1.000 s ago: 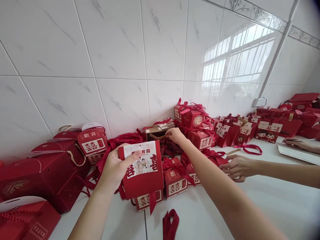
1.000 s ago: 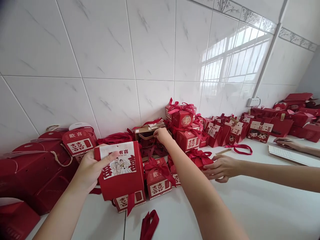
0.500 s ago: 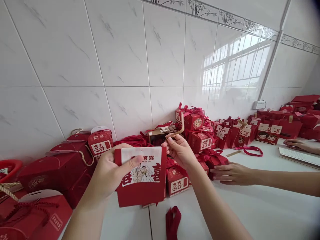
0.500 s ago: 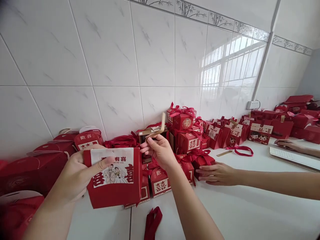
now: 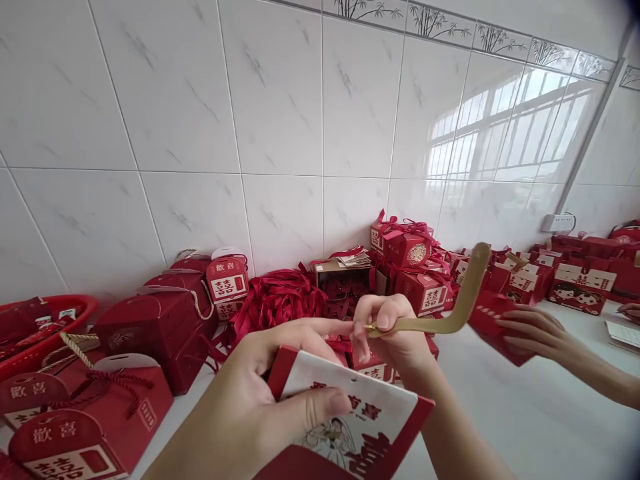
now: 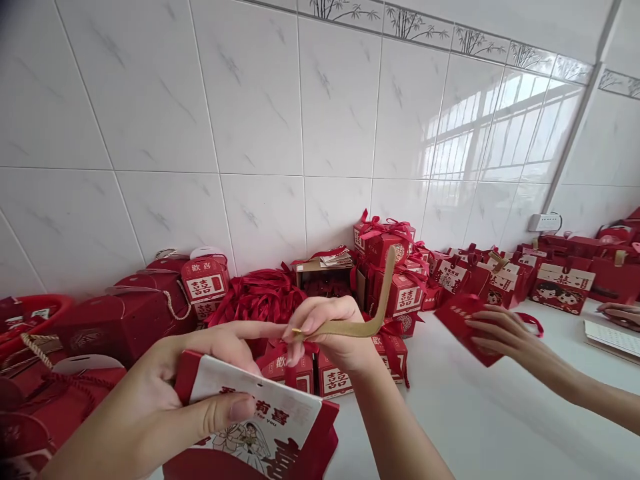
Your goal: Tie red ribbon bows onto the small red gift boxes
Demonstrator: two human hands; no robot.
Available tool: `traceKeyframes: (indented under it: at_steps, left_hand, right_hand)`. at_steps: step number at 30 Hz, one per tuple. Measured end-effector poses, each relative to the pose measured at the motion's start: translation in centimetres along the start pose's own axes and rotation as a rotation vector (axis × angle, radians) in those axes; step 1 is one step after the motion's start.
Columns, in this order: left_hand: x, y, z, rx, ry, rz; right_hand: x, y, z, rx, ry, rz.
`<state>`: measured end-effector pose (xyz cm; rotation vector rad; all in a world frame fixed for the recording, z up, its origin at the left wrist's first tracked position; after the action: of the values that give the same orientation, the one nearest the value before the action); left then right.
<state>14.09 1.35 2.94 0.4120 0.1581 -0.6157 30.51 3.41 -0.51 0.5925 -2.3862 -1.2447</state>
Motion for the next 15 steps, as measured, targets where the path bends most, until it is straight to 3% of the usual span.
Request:
traceKeyframes:
  at_steps: [3, 8, 15]
  left_hand:
    - [-0.3, -0.3, 0.2, 0.046, 0.053, 0.031]
    - [0.2, -0.4, -0.3, -0.015, -0.051, 0.01]
    - [0.7, -0.1, -0.6, -0.041, -0.056, -0.009]
  right_hand:
    - [0.0, 0.0, -0.3, -0.026, -0.065, 0.047]
    - [-0.4, -0.1, -0.5, -0.002, -0.241, 0.129]
    - [-0.3, -0.2, -1.7, -0.06, -0.515, 0.122]
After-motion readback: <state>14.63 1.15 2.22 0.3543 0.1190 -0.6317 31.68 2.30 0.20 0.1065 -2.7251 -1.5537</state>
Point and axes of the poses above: each hand's wrist, its own y-axis towards the middle knuckle, its own x-axis out of the palm, z = x × y, the point moved 4 cm from there along y, towards the middle knuckle, and after that the axes turned 7 degrees about -y, right-handed, at the moved point
